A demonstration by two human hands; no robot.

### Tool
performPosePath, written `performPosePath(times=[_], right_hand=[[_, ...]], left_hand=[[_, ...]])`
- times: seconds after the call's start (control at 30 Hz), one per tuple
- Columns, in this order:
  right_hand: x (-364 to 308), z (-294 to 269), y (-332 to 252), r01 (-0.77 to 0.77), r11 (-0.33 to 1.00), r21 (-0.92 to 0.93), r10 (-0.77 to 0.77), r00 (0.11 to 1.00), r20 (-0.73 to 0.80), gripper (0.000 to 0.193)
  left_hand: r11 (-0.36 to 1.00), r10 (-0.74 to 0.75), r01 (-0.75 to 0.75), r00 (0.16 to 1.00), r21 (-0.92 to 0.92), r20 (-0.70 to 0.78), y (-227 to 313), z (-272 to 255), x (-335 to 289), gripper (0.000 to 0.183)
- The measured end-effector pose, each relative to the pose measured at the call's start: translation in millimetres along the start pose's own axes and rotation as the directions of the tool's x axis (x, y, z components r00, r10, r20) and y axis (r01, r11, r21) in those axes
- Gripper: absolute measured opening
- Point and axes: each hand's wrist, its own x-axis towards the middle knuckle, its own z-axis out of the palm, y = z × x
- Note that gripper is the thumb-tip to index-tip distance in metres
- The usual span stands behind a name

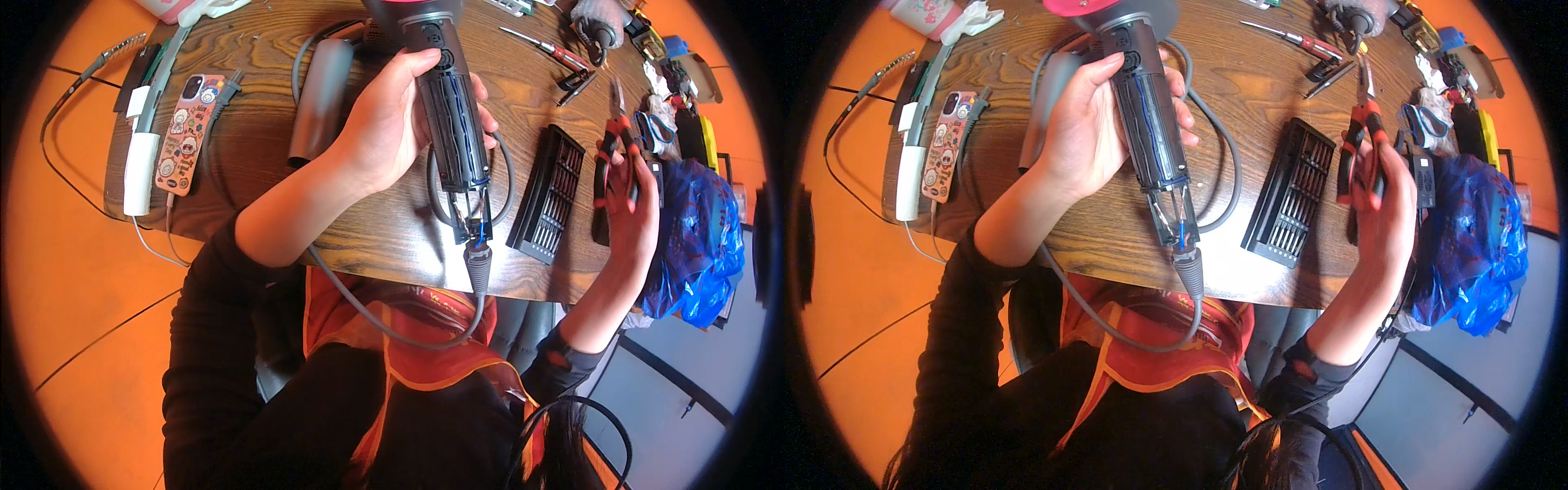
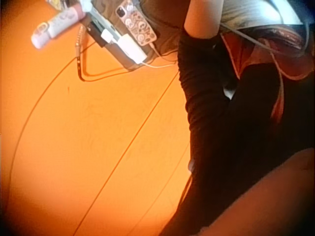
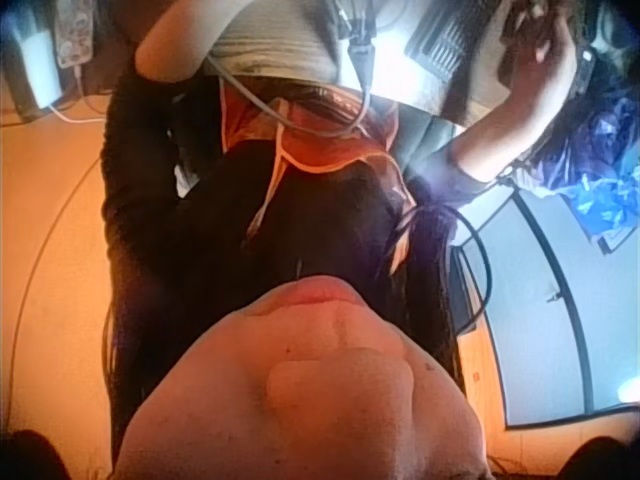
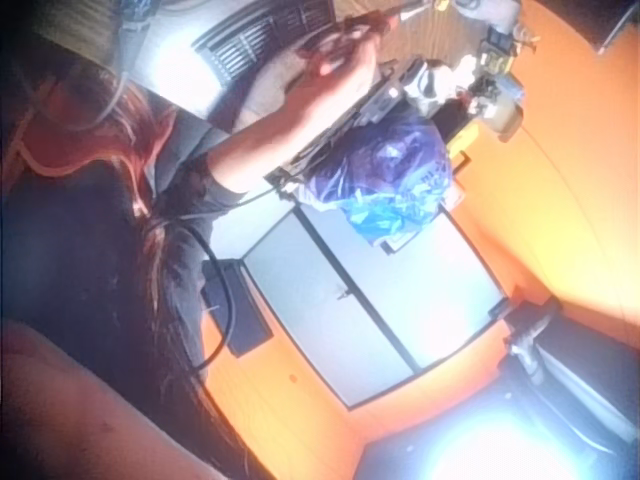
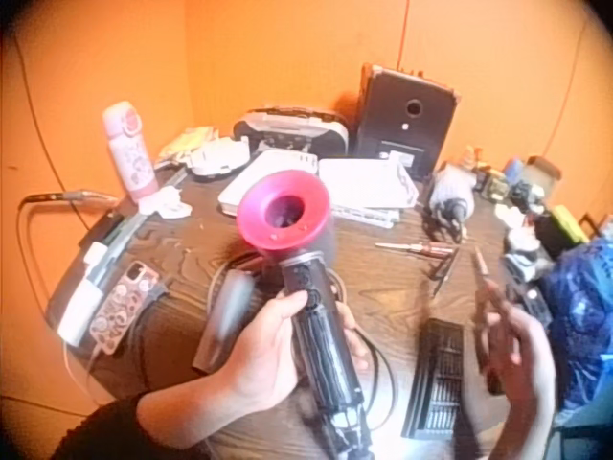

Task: The person uses a screwdriver to pry open the casing of a hair dryer, removes the outer shell, and exposes the internal components. They then use a yellow-handled screwdriver to unscrew parts of the internal assembly.

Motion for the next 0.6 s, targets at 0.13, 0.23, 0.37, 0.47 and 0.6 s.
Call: performPosePath(times=[0.13,0.23,0.37,0.47,0.6], right_hand=[[42.6,7.1,-5.2,0.073,0.907,-0.415,-0.067,0.997,0.03,0.03],[65.9,16.7,0.6,0.024,0.716,-0.698,-0.133,0.986,-0.102,0.038],[78.1,28.9,9.1,0.025,0.296,-0.955,-0.287,0.956,-0.064,0.046],[82.0,34.6,14.2,-0.036,0.177,-0.984,-0.275,0.958,-0.085,0.047],[81.2,35.9,22.9,-0.073,0.0,-0.997,-0.402,0.913,-0.067,0.046]], left_hand=[[1.0,0.005,-0.006,0.999,-0.015,-0.033,-0.7,3.1,-0.2,0.04],[1.0,0.002,-0.003,0.999,-0.031,-0.036,0.3,5.6,-0.5,0.043],[1.0,-0.005,0.002,0.997,-0.031,-0.079,2.2,8.5,-1.4,0.043],[0.998,-0.016,0.012,0.997,-0.056,-0.075,2.2,8.9,-1.2,0.042],[0.993,-0.016,0.006,0.997,-0.12,-0.078,1.6,9.9,-2.5,0.036]])
